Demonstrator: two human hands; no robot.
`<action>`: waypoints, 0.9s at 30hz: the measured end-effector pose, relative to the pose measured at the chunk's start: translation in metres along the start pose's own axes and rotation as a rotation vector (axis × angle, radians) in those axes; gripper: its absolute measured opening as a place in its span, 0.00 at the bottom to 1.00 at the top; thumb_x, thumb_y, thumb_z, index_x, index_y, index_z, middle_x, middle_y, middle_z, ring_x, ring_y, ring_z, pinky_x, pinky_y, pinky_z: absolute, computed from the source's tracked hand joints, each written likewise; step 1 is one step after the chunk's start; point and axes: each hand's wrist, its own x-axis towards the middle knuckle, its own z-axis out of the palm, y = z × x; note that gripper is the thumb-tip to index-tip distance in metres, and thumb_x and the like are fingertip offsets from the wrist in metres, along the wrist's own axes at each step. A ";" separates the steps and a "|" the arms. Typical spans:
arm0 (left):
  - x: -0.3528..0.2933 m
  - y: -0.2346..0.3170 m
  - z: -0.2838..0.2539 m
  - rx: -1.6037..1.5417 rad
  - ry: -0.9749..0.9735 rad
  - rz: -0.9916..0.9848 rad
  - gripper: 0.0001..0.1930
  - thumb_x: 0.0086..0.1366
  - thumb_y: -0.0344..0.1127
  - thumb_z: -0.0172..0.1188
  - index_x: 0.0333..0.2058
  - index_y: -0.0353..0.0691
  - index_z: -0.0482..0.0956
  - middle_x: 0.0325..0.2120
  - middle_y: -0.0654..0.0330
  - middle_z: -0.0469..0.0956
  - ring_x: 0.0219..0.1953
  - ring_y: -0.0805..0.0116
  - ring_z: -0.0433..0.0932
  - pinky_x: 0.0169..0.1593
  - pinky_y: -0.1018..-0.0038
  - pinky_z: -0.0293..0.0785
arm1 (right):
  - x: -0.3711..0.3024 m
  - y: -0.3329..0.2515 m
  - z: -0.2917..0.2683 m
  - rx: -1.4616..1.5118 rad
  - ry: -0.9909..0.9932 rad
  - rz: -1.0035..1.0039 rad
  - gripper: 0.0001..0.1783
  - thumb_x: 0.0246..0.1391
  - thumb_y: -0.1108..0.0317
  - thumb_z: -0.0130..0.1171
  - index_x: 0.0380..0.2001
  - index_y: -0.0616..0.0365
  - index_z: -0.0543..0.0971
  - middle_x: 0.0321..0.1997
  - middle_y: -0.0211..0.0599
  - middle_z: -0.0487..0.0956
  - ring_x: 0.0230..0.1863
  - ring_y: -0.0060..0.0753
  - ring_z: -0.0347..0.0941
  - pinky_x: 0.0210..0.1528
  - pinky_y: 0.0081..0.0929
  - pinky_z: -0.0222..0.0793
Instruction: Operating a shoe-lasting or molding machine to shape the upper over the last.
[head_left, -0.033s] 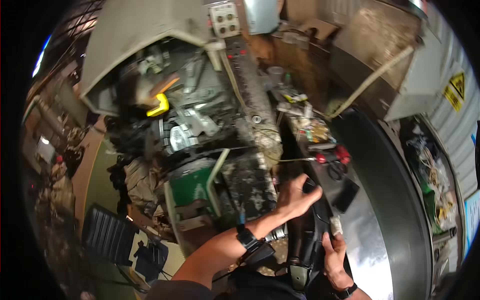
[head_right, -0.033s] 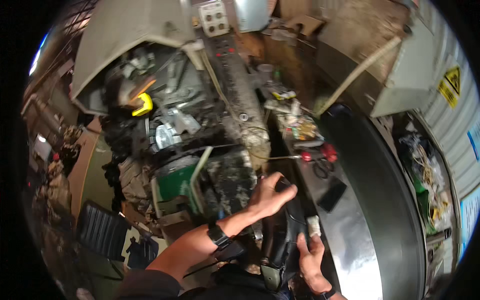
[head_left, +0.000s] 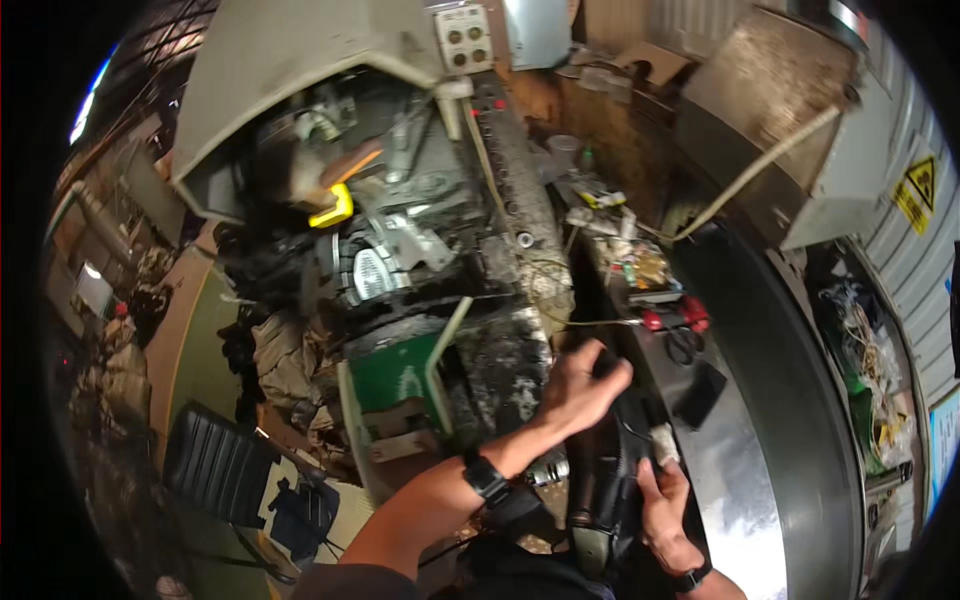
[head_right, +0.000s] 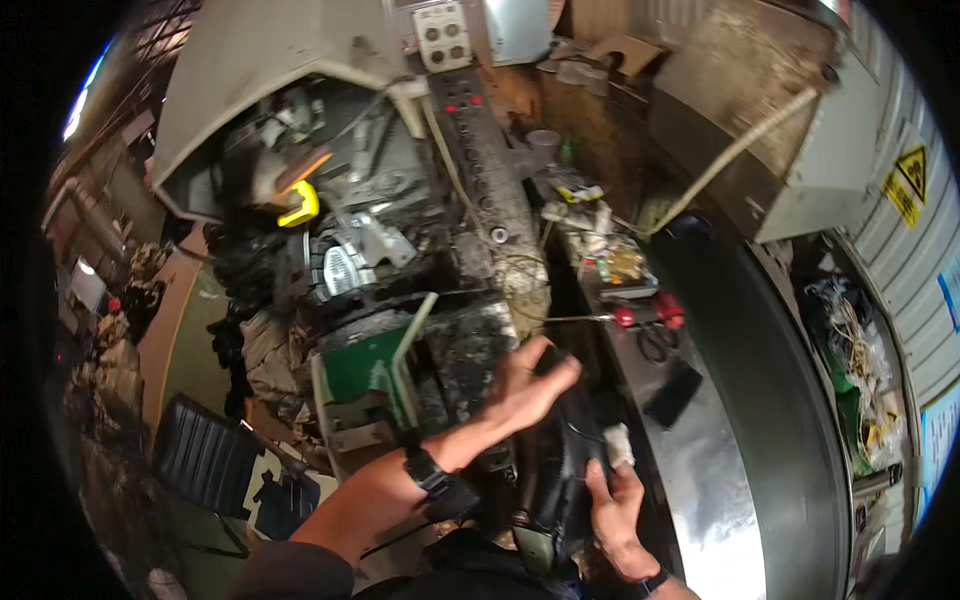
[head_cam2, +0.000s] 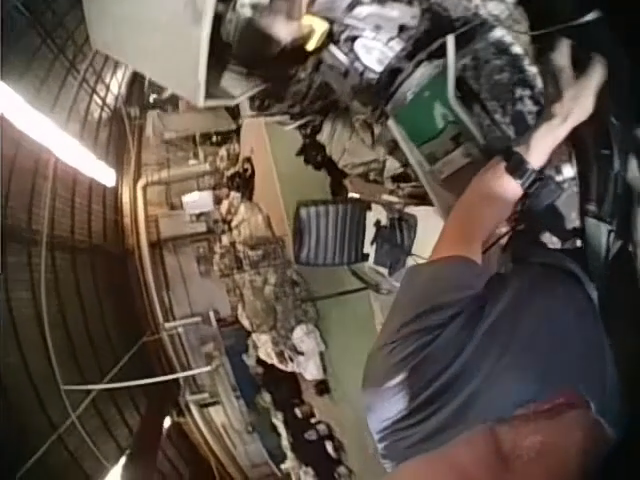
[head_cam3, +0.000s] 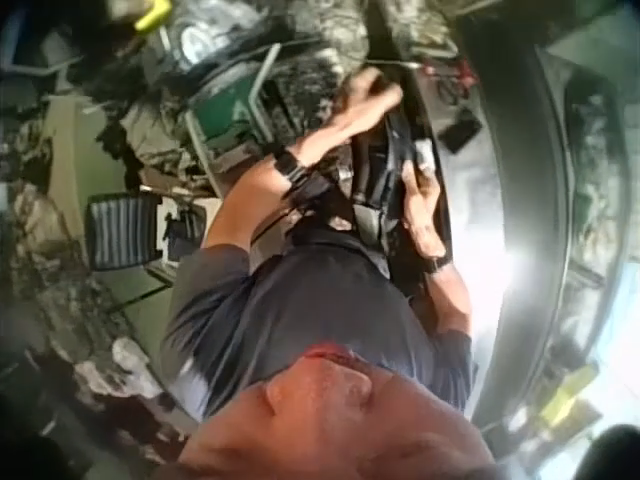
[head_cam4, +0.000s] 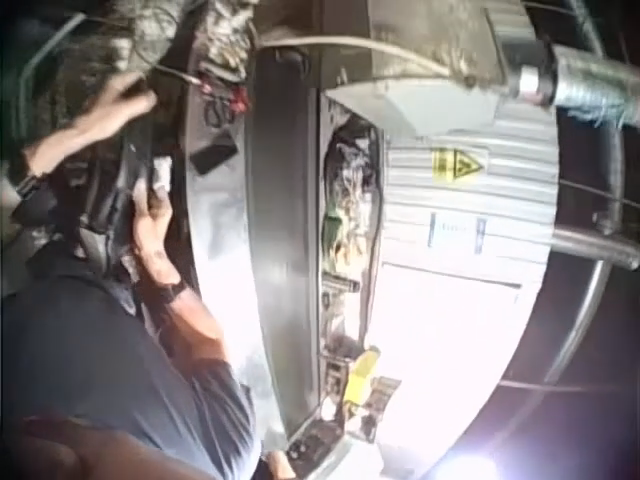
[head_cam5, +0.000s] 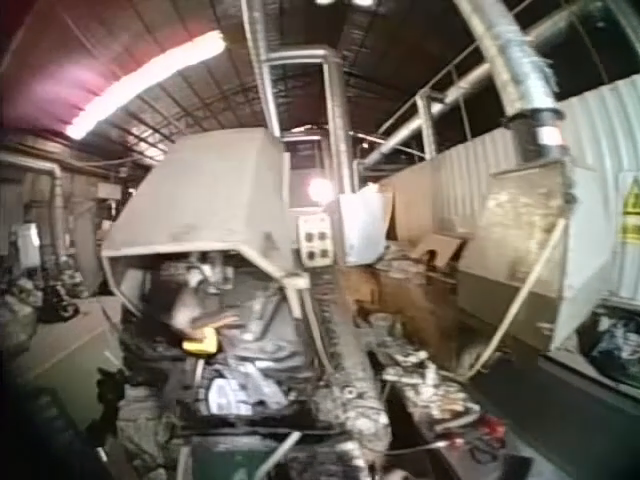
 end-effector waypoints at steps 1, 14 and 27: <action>0.000 -0.005 -0.037 -0.001 0.079 -0.040 0.22 0.60 0.50 0.63 0.36 0.32 0.79 0.30 0.49 0.82 0.36 0.57 0.81 0.42 0.64 0.74 | 0.007 0.011 0.027 -0.062 -0.073 -0.034 0.14 0.67 0.71 0.57 0.53 0.63 0.76 0.45 0.30 0.81 0.43 0.18 0.75 0.47 0.19 0.72; -0.049 -0.104 -0.310 -1.157 0.388 -0.314 0.23 0.72 0.49 0.53 0.52 0.36 0.78 0.48 0.56 0.81 0.49 0.60 0.79 0.59 0.65 0.71 | 0.070 0.040 0.351 0.362 -0.454 0.235 0.10 0.63 0.68 0.62 0.44 0.61 0.82 0.36 0.29 0.83 0.33 0.21 0.77 0.36 0.22 0.75; 0.002 -0.158 -0.337 -1.361 0.420 -0.535 0.20 0.72 0.49 0.56 0.50 0.39 0.81 0.47 0.56 0.82 0.47 0.59 0.80 0.54 0.63 0.75 | 0.140 0.079 0.418 0.265 -0.395 0.208 0.13 0.64 0.65 0.61 0.46 0.62 0.79 0.39 0.29 0.81 0.35 0.19 0.73 0.39 0.22 0.72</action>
